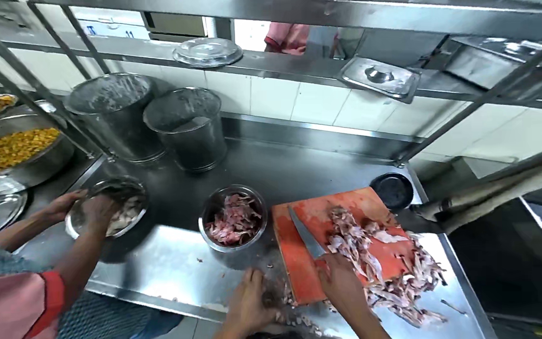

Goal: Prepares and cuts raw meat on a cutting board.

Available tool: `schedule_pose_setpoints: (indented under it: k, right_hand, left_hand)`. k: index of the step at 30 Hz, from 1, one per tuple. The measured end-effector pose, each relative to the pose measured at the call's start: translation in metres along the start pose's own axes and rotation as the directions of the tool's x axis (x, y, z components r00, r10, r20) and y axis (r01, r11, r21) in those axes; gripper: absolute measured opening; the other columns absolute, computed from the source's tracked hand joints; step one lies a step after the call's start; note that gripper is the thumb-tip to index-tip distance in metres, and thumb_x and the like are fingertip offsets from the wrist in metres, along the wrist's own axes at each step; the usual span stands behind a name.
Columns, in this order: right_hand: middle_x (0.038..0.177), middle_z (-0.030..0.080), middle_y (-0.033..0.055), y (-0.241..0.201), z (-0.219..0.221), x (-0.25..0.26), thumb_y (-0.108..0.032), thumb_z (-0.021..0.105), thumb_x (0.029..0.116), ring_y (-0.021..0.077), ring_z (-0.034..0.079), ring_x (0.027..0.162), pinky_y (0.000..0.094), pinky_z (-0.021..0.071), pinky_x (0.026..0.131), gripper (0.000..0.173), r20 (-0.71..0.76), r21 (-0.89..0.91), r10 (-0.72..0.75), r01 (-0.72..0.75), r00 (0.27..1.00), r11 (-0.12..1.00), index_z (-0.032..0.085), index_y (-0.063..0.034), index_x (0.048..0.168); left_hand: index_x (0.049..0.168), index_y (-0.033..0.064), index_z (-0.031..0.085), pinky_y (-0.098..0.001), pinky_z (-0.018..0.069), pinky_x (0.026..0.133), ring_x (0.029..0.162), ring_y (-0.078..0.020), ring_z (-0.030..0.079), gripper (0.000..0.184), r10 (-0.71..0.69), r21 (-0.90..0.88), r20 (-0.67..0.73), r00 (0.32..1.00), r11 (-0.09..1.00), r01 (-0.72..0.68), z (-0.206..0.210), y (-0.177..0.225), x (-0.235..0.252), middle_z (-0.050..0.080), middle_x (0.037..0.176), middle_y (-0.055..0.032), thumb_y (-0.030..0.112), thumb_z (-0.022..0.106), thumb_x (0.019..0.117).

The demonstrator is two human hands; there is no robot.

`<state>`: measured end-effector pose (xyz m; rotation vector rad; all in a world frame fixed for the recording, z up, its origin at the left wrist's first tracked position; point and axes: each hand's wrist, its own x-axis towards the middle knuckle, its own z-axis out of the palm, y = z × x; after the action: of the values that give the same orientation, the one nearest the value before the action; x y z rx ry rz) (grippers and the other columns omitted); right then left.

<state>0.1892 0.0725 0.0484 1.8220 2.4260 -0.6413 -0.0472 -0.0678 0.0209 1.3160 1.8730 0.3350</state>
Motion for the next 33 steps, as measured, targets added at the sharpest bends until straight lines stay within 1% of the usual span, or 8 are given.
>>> schedule_pose_setpoints:
  k: [2,5,7,12,17,23,29,33]
  right_hand:
    - [0.14,0.06,0.0218,0.019,0.011,-0.015,-0.033,0.065,0.0947,0.0436,0.057,0.13,0.0606,0.0517,0.1,0.048,-0.024,-0.044,0.061,-0.062,0.998,0.997,0.064,-0.0114,0.138]
    - [0.153,0.05,0.0205,0.025,0.024,-0.021,-0.042,0.064,0.096,0.044,0.054,0.134,0.0645,0.0495,0.101,0.064,0.089,-0.074,0.18,-0.174,0.98,0.982,0.049,-0.018,0.153]
    - [0.153,0.048,0.0232,0.018,0.021,-0.016,-0.039,0.064,0.0951,0.0456,0.058,0.128,0.0643,0.0527,0.096,0.068,0.146,-0.075,0.225,-0.216,0.963,0.974,0.044,-0.0158,0.156]
    - [0.133,0.063,0.0221,-0.001,-0.009,-0.01,-0.03,0.063,0.0922,0.0416,0.068,0.112,0.0628,0.0565,0.087,0.059,0.264,0.003,0.308,-0.321,0.914,0.947,0.05,-0.0065,0.145]
    - [0.109,0.071,0.0185,0.06,-0.023,-0.052,-0.03,0.054,0.0994,0.0339,0.071,0.102,0.0565,0.0556,0.09,0.045,0.156,0.481,0.286,-0.326,0.945,0.814,0.056,-0.0042,0.136]
    - [0.072,0.062,0.0076,0.134,0.009,-0.115,-0.033,0.057,0.0991,0.0212,0.061,0.057,0.0457,0.0542,0.056,0.038,-0.125,0.767,0.502,-0.238,0.856,0.596,0.06,-0.003,0.121]
    - [0.069,0.06,0.008,0.154,0.031,-0.136,-0.04,0.053,0.1034,0.0228,0.059,0.054,0.0465,0.0532,0.054,0.04,-0.011,0.784,0.508,-0.308,0.861,0.538,0.061,-0.0048,0.119]
    - [0.069,0.064,0.0087,0.137,0.027,-0.131,-0.04,0.051,0.1052,0.0232,0.064,0.054,0.0456,0.0579,0.055,0.039,0.021,0.789,0.408,-0.266,0.913,0.554,0.061,-0.0046,0.118]
  left_hand:
    - [0.165,0.0246,0.024,-0.064,0.0444,0.109,0.149,-0.0427,0.035,0.12,-0.026,0.237,0.207,0.978,0.971,-0.024,0.008,0.009,0.012,0.016,0.172,-0.0137,0.048,0.091,0.068]
    - [0.137,0.019,0.067,-0.0583,0.0426,0.113,0.145,-0.0354,0.043,0.048,0.076,0.332,0.205,0.976,0.932,-0.143,0.013,0.029,0.025,0.046,0.16,-0.0079,0.03,0.072,0.0912]
    - [0.116,0.0171,0.078,-0.0487,0.0451,0.113,0.137,-0.0273,0.054,0.028,0.168,0.329,0.143,0.975,0.921,-0.207,0.014,0.045,0.032,0.064,0.141,-0.0039,0.027,0.061,0.0969]
    - [0.116,0.0159,0.075,-0.0449,0.0506,0.108,0.126,-0.0241,0.062,0.031,0.252,0.3,0.052,0.966,0.919,-0.256,0.022,0.082,0.056,0.07,0.127,-0.0048,0.033,0.058,0.0977]
    - [0.127,0.0139,0.071,-0.0462,0.0505,0.109,0.125,-0.0256,0.063,0.034,0.299,0.242,0.032,0.954,0.923,-0.297,0.03,0.124,0.098,0.068,0.13,-0.0097,0.027,0.058,0.0982]
    - [0.146,0.0211,0.057,-0.0544,0.0439,0.115,0.141,-0.0327,0.049,0.051,0.378,0.406,0.26,0.888,0.792,-0.456,0.055,0.196,0.178,0.054,0.151,-0.0096,0.016,0.061,0.0961]
    - [0.14,0.0155,0.06,-0.0609,0.0489,0.106,0.125,-0.0354,0.064,0.041,0.224,0.363,0.385,0.896,0.855,-0.37,0.03,0.194,0.169,0.067,0.132,-0.0172,0.038,0.052,0.1056]
    - [0.122,0.0035,0.064,-0.035,0.0577,0.067,0.073,-0.017,0.065,0.033,0.171,-0.263,0.331,0.928,0.961,-0.083,-0.003,0.164,0.134,0.067,0.094,-0.0094,0.03,0.062,0.1026]
